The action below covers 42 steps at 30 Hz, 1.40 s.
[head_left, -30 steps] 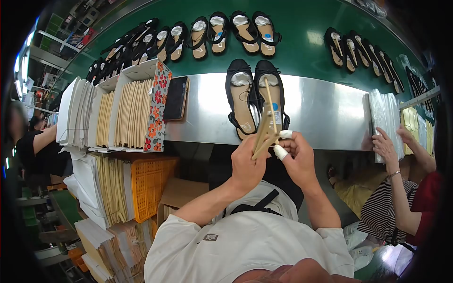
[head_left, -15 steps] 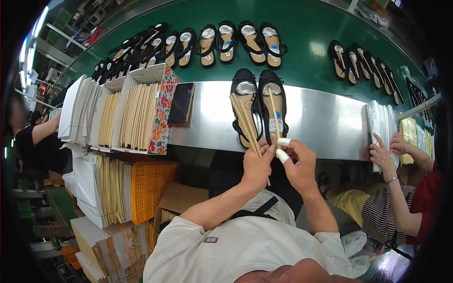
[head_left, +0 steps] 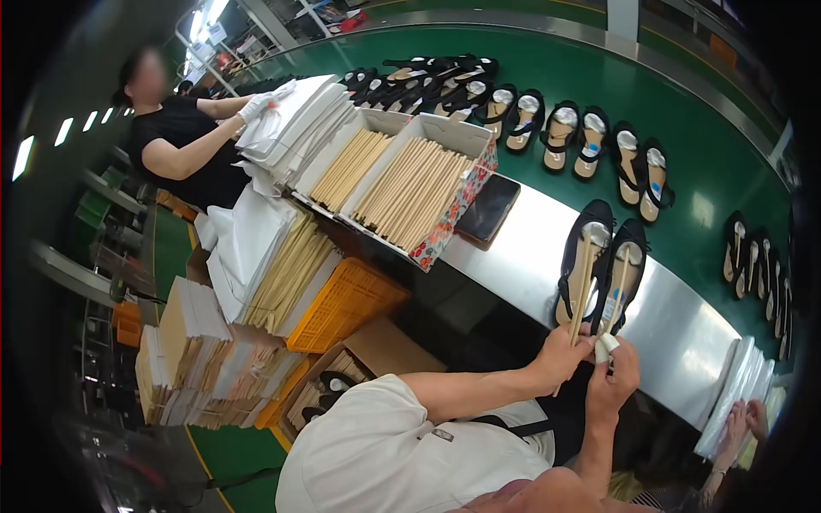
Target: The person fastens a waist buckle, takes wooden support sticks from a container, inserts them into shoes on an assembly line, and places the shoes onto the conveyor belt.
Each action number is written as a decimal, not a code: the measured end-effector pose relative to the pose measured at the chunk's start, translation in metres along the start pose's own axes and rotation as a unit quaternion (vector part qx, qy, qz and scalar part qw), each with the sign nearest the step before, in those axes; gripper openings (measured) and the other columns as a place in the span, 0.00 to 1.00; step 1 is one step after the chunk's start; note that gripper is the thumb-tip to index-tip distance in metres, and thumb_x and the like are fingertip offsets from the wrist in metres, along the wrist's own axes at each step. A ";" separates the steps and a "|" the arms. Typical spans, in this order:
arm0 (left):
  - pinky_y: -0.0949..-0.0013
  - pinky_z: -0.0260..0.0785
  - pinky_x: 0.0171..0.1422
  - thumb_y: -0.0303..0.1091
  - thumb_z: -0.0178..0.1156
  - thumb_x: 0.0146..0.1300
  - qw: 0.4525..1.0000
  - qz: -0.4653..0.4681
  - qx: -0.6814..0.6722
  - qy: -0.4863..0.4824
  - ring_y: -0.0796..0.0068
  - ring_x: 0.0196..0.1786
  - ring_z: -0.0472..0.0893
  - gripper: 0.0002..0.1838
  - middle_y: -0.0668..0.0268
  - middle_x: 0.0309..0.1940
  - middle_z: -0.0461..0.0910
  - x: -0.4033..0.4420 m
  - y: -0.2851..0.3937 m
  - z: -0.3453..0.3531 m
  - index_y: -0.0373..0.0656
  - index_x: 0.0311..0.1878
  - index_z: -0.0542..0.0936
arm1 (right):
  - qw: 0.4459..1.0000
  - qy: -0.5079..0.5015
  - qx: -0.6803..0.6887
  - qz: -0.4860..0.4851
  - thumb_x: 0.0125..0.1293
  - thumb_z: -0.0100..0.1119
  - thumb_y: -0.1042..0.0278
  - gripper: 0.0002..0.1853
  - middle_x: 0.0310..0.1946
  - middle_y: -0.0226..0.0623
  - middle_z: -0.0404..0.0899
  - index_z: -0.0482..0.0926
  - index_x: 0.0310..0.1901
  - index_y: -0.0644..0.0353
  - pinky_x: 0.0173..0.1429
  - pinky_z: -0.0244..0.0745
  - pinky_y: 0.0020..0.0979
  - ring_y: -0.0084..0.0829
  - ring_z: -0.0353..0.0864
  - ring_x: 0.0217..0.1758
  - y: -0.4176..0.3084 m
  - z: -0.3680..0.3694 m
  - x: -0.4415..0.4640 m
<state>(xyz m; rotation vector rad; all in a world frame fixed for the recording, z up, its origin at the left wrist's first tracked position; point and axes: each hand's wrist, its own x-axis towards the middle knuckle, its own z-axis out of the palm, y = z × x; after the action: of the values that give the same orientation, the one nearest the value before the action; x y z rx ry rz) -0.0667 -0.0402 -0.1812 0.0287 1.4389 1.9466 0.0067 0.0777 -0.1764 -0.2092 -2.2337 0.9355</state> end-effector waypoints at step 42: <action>0.63 0.85 0.57 0.39 0.49 0.87 0.986 -0.048 -0.120 -0.102 0.63 0.49 0.89 0.14 0.56 0.47 0.85 -0.006 0.024 -0.031 0.38 0.62 0.72 | 0.855 -0.240 0.310 0.340 0.76 0.62 0.71 0.08 0.35 0.33 0.86 0.86 0.47 0.68 0.43 0.78 0.28 0.20 0.82 0.37 -0.029 -0.005 -0.051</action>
<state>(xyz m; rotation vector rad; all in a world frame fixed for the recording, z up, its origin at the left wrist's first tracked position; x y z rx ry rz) -0.0872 -0.0718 -0.1704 0.0460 1.0506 1.9618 0.0511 0.0403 -0.1817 -0.5271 -2.1486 2.2493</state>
